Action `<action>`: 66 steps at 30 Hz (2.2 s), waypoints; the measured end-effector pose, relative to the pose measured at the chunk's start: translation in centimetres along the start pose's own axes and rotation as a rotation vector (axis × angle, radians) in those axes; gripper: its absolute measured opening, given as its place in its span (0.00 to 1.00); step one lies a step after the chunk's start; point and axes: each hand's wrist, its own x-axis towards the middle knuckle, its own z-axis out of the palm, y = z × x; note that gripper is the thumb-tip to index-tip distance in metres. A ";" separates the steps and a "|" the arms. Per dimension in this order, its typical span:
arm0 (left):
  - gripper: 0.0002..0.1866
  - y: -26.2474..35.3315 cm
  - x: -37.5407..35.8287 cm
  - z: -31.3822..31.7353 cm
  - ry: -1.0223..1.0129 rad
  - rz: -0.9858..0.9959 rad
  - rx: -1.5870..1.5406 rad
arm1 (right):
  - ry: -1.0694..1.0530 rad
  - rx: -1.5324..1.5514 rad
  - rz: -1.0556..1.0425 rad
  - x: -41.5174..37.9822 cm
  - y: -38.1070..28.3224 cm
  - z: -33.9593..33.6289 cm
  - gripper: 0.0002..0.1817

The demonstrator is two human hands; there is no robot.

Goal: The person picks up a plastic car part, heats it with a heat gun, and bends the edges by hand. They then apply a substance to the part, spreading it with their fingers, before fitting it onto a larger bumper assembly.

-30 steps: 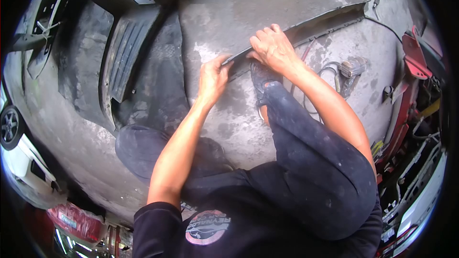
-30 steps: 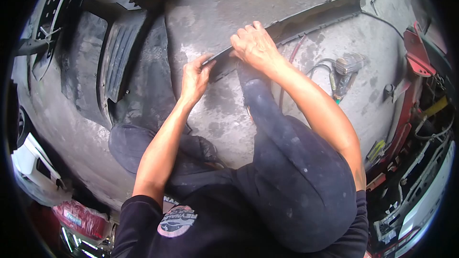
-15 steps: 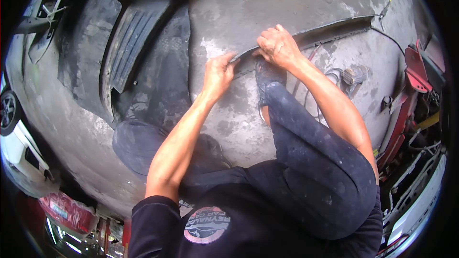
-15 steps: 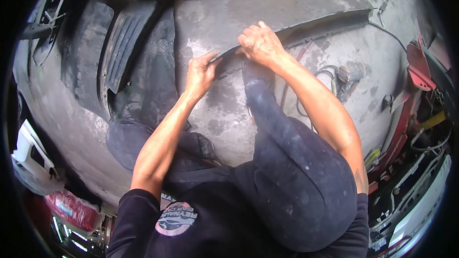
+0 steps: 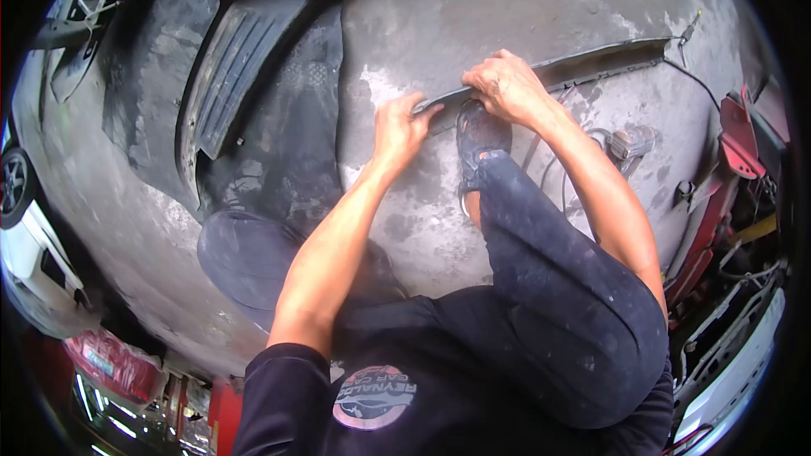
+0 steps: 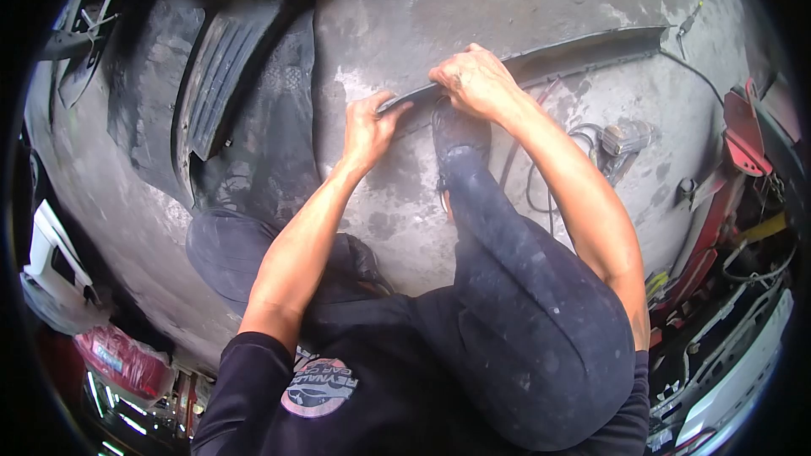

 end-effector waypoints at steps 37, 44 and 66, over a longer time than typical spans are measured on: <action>0.06 -0.9 1.6 -0.8 0.020 0.415 0.227 | 0.101 -0.023 -0.094 1.2 0.1 0.6 0.08; 0.11 1.0 1.2 -2.8 -0.105 0.331 0.282 | 0.103 0.689 0.155 -1.4 0.7 -6.1 0.28; 0.14 3.0 0.8 -3.0 -0.094 0.232 0.198 | 0.107 -0.044 -0.014 -0.9 0.3 -2.0 0.15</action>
